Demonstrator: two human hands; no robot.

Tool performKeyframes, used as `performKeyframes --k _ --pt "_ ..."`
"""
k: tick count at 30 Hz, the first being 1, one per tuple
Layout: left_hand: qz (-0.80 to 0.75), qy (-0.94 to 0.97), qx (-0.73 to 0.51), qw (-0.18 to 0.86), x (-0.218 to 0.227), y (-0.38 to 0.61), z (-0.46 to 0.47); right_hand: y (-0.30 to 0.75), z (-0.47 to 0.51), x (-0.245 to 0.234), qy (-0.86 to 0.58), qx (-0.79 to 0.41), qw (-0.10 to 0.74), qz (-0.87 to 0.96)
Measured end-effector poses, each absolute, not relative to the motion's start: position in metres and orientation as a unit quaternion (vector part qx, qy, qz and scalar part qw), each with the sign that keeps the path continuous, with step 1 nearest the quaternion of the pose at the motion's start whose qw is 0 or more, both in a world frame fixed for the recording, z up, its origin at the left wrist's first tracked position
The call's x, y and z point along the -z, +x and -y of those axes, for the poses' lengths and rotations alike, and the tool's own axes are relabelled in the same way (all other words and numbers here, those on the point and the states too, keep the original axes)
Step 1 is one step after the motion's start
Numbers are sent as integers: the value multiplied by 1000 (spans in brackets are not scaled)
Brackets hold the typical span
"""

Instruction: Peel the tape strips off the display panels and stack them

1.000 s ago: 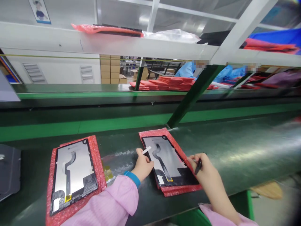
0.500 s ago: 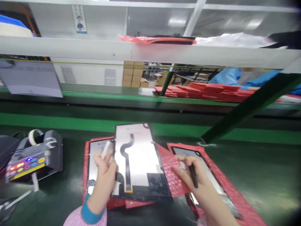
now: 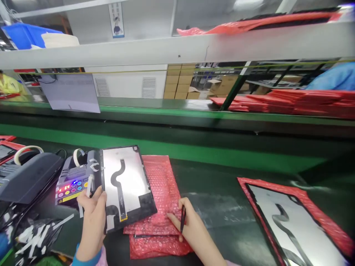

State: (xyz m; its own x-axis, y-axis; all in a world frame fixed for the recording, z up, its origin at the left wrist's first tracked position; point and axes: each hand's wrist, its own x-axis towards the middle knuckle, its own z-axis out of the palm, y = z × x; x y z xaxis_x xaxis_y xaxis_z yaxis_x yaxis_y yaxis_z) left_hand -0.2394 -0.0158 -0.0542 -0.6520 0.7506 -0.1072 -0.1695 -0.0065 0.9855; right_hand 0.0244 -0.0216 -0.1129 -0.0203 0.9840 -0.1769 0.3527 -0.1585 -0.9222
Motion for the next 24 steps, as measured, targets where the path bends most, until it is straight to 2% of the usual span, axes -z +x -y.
performKeyframes --k 5,8,13,16,19,24 --pt "-614 243 -602 448 50 -227 13 22 33 101 -598 -432 342 582" --pt "-593 279 -591 469 64 -214 9 20 38 99 -597 -399 358 596" --pt "-587 312 -599 447 104 -199 6 47 51 93 -638 -329 369 590" --pt "-584 316 -613 428 119 -194 5 76 61 89 -685 -294 420 517" --pt "-577 316 -631 412 126 -192 4 96 68 95 -696 -302 462 460" --pt "-568 330 -645 390 135 -192 8 101 65 116 -699 -332 462 433"
